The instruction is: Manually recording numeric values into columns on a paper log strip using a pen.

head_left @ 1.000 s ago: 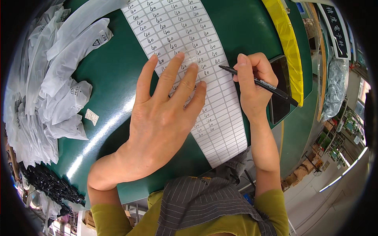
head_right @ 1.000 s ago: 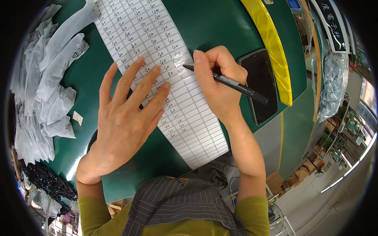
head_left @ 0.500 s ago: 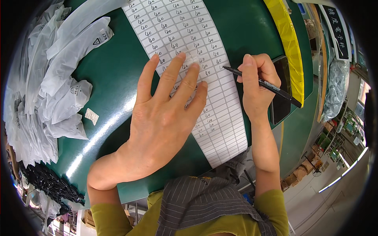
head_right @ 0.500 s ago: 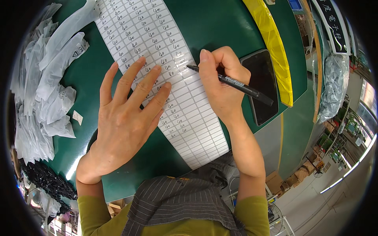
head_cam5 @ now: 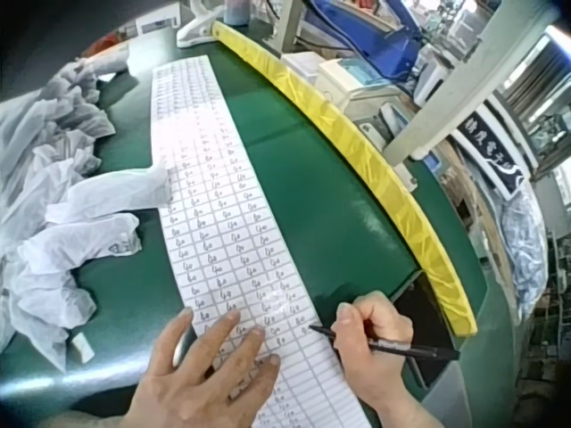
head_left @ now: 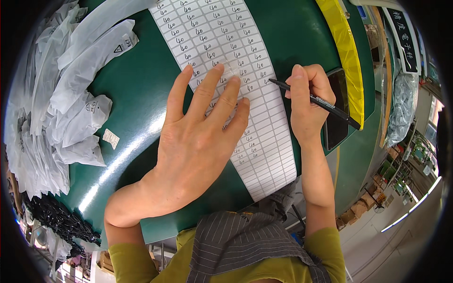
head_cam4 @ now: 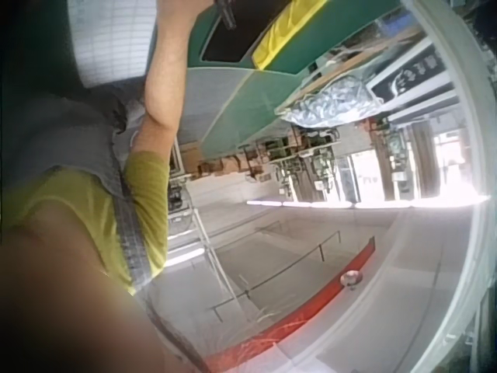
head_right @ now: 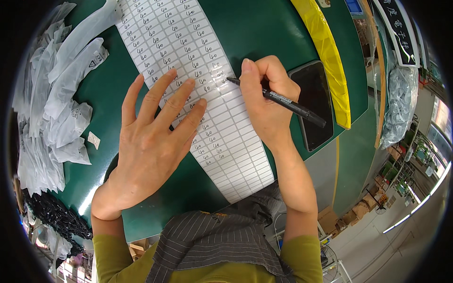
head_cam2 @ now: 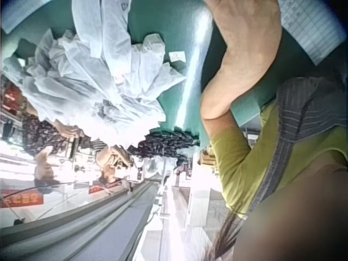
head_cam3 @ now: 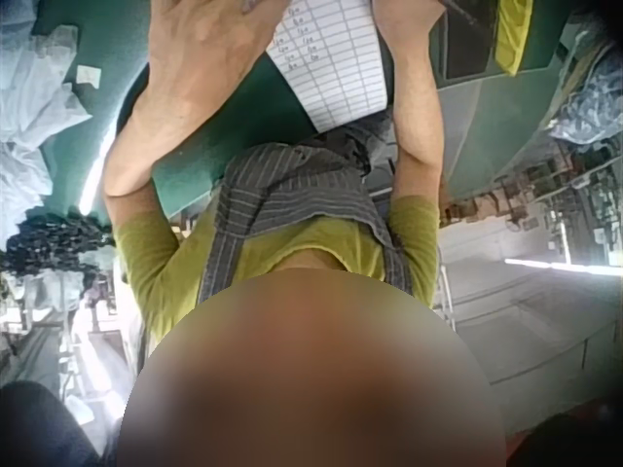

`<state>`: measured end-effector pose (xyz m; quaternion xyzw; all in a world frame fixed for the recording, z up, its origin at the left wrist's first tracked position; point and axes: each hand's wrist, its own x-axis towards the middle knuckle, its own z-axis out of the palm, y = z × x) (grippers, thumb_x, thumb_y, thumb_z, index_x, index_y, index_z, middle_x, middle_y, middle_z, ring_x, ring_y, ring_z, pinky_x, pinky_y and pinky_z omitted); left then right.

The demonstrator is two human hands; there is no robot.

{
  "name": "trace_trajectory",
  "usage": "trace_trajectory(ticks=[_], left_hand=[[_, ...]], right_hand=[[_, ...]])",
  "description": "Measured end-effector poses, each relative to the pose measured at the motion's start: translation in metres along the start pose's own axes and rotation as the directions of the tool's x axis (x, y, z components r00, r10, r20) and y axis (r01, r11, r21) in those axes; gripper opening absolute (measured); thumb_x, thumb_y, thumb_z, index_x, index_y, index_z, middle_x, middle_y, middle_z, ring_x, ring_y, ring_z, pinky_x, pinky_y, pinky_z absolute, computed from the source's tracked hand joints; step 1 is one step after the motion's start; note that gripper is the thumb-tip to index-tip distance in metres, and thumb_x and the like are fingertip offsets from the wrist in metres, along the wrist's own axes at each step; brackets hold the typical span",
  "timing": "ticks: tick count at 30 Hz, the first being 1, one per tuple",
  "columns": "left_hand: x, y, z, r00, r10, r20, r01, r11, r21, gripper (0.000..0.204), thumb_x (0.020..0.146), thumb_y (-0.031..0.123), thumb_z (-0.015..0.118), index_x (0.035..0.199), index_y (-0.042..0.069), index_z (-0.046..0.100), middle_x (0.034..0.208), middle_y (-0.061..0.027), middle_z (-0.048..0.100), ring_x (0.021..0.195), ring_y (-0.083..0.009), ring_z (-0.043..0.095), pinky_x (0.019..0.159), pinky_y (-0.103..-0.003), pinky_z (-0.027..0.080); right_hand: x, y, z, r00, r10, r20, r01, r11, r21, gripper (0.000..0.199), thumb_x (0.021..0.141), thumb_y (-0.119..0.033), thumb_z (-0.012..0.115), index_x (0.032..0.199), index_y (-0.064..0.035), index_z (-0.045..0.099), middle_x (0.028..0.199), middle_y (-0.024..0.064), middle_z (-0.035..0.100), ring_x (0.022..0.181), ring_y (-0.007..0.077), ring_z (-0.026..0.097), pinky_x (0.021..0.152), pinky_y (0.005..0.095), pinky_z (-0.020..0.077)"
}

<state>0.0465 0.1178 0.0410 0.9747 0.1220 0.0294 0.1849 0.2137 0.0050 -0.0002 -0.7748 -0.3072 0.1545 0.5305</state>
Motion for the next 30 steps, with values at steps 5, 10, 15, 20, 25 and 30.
trace_trajectory(ticks=[5,10,15,20,25,30], left_hand=[[0.002,0.001,0.000,1.000,0.003,-0.002,-0.003,1.000,0.011,0.038,0.072,0.011,0.075,0.109,0.010,0.069,0.130,-0.0086,0.058,0.130,-0.0311,0.047,0.111,-0.055,0.028],[0.002,0.001,0.001,1.000,0.001,-0.012,-0.001,1.000,0.000,0.038,0.072,0.011,0.074,0.110,0.010,0.069,0.129,-0.0083,0.058,0.130,-0.0307,0.047,0.111,-0.055,0.028],[0.000,0.000,0.003,0.999,0.003,-0.051,-0.003,1.000,-0.001,0.034,0.074,0.011,0.072,0.108,0.010,0.070,0.128,-0.0077,0.059,0.128,-0.0299,0.048,0.112,-0.054,0.029],[0.000,0.000,0.005,0.999,0.005,-0.054,-0.005,1.000,0.009,0.033,0.074,0.011,0.071,0.106,0.010,0.070,0.126,-0.0076,0.059,0.128,-0.0297,0.049,0.112,-0.054,0.029],[0.004,0.003,0.003,0.999,-0.003,-0.046,0.003,1.000,0.008,0.033,0.073,0.011,0.071,0.107,0.010,0.070,0.126,-0.0077,0.060,0.127,-0.0297,0.049,0.111,-0.054,0.029],[0.003,0.002,0.005,0.998,-0.001,-0.061,0.001,1.000,0.001,0.033,0.073,0.010,0.071,0.106,0.010,0.071,0.126,-0.0077,0.060,0.127,-0.0298,0.049,0.111,-0.054,0.030]], right_hand=[[-0.001,-0.005,-0.005,1.000,0.017,-0.002,-0.016,0.989,0.148,0.022,0.090,-0.005,0.066,0.073,-0.0010,0.054,0.061,-0.0024,0.053,0.055,0.0014,0.043,0.050,0.0191,0.0344],[-0.015,-0.008,0.000,0.983,-0.114,0.146,0.106,0.993,0.060,0.017,0.087,-0.003,0.068,0.075,-0.0010,0.057,0.060,-0.0003,0.053,0.051,0.0029,0.044,0.046,0.0205,0.0332],[-0.017,0.000,0.005,0.994,-0.072,0.087,0.065,0.995,0.079,0.018,0.087,-0.004,0.070,0.074,-0.0016,0.057,0.058,-0.0017,0.053,0.050,0.0022,0.043,0.046,0.0201,0.0325],[-0.017,-0.003,0.007,0.994,-0.056,0.099,0.051,0.997,0.051,0.020,0.087,-0.005,0.070,0.073,-0.0016,0.056,0.057,-0.0020,0.052,0.050,0.0024,0.042,0.046,0.0203,0.0327],[-0.014,0.000,0.002,0.988,-0.085,0.129,0.082,0.996,0.034,0.020,0.087,-0.004,0.070,0.073,-0.0015,0.056,0.058,-0.0016,0.052,0.050,0.0026,0.042,0.046,0.0207,0.0328],[-0.015,0.002,0.002,0.992,-0.091,0.089,0.089,0.996,0.026,0.021,0.087,-0.004,0.069,0.072,-0.0015,0.055,0.059,-0.0013,0.051,0.051,0.0032,0.042,0.046,0.0211,0.0327]])
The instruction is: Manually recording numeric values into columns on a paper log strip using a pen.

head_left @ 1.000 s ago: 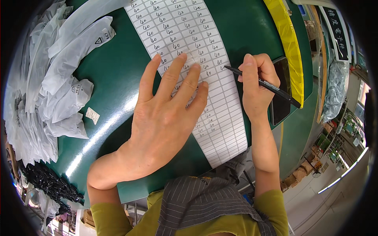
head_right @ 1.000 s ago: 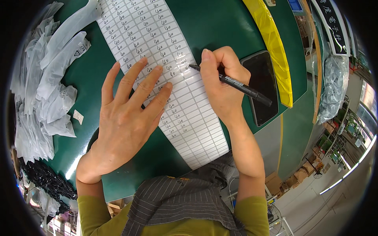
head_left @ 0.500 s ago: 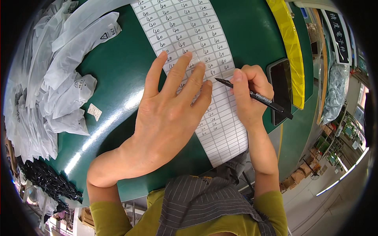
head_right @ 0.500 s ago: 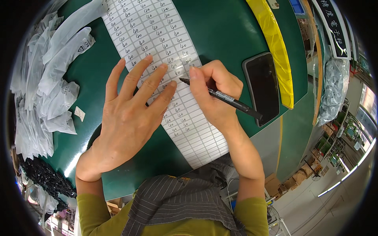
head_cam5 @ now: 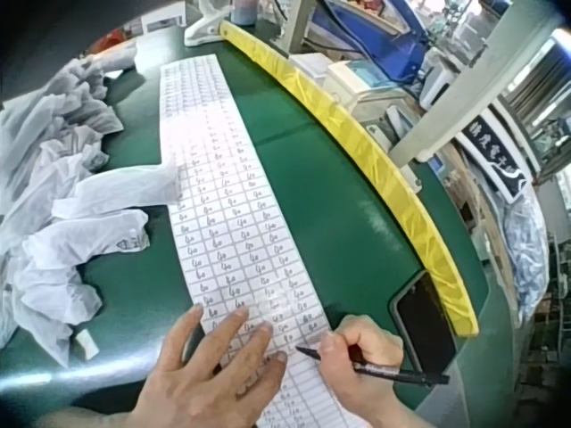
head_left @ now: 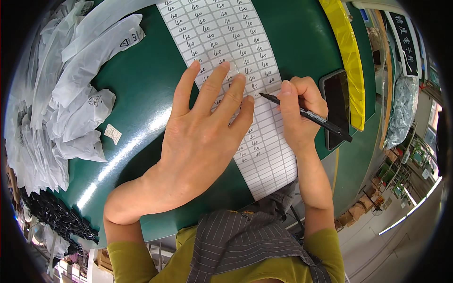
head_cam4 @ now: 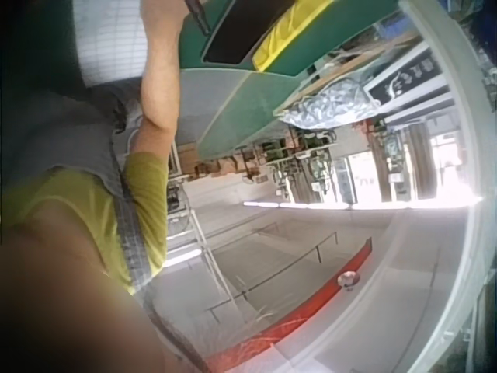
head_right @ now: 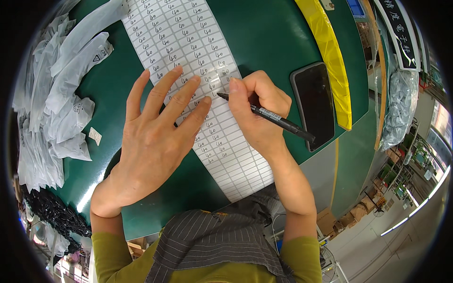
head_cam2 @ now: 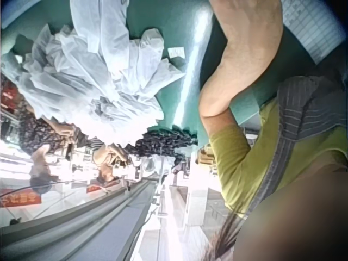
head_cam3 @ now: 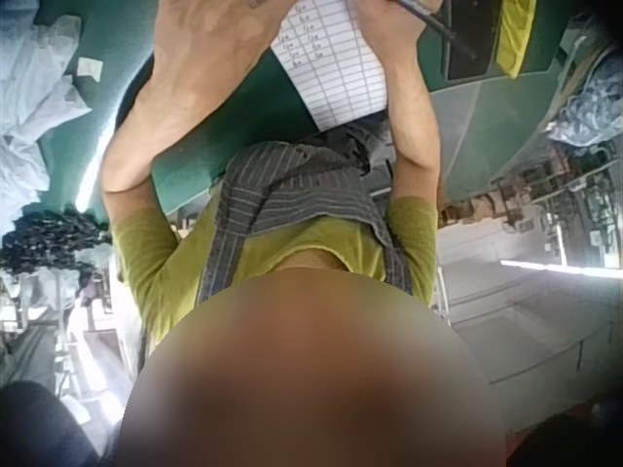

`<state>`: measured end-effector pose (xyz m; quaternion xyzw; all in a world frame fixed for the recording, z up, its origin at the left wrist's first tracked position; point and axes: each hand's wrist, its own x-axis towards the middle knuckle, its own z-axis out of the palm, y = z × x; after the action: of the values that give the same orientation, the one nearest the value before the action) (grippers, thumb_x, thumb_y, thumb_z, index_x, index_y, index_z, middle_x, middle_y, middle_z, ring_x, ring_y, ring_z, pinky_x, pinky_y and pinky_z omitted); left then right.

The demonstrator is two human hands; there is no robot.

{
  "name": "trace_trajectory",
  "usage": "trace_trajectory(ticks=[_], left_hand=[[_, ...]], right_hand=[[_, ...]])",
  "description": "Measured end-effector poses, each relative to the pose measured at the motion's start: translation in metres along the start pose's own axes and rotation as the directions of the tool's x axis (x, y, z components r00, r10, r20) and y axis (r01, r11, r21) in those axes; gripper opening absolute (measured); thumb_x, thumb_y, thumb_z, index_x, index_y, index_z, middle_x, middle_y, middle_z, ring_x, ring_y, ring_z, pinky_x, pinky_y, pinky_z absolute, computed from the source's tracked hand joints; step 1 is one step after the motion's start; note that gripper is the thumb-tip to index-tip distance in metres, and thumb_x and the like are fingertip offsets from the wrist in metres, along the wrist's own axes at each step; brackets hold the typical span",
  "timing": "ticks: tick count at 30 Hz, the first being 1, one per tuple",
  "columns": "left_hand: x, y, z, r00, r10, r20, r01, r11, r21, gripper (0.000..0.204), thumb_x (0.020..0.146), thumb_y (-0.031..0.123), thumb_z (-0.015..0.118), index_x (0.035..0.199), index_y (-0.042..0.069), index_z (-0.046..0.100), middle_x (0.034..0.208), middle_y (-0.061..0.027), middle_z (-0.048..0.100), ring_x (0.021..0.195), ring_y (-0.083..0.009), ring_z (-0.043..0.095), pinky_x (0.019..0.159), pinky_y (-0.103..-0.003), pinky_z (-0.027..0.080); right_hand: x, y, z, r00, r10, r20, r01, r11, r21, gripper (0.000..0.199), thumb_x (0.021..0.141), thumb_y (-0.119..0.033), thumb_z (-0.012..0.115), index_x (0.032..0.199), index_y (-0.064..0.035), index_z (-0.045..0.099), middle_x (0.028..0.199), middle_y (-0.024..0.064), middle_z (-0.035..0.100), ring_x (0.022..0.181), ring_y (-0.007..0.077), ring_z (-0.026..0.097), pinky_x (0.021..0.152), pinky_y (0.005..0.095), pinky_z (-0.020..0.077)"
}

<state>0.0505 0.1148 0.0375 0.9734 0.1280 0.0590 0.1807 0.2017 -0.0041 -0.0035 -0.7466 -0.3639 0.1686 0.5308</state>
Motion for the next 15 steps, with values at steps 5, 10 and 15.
trace_trajectory(ticks=[5,10,15], left_hand=[[0.0001,0.0003,0.0000,1.000,0.004,0.006,-0.004,1.000,0.008,0.033,0.073,0.010,0.071,0.106,0.009,0.071,0.126,-0.0078,0.060,0.127,-0.0298,0.049,0.111,-0.054,0.030],[-0.0010,-0.0014,-0.0005,1.000,0.008,0.006,-0.008,1.000,0.010,0.033,0.074,0.010,0.071,0.106,0.009,0.071,0.126,-0.0079,0.060,0.127,-0.0298,0.050,0.111,-0.054,0.030],[-0.0012,-0.0014,-0.0005,1.000,0.009,-0.005,-0.009,1.000,0.000,0.033,0.073,0.010,0.071,0.106,0.009,0.070,0.126,-0.0083,0.060,0.127,-0.0300,0.050,0.111,-0.054,0.030]], right_hand=[[0.0013,-0.0021,-0.0003,0.999,-0.002,0.053,0.003,1.000,-0.009,0.020,0.087,-0.003,0.068,0.072,-0.0010,0.054,0.059,-0.0009,0.051,0.051,0.0036,0.042,0.046,0.0213,0.0326],[0.0011,-0.0030,0.0022,0.999,0.021,0.024,-0.022,0.999,0.026,0.020,0.088,-0.003,0.067,0.072,-0.0008,0.054,0.060,-0.0008,0.051,0.051,0.0035,0.042,0.046,0.0213,0.0327],[0.0011,-0.0022,0.0020,1.000,-0.003,0.022,0.003,1.000,-0.003,0.021,0.088,-0.003,0.067,0.072,-0.0010,0.053,0.060,-0.0003,0.050,0.051,0.0036,0.041,0.046,0.0217,0.0324]])
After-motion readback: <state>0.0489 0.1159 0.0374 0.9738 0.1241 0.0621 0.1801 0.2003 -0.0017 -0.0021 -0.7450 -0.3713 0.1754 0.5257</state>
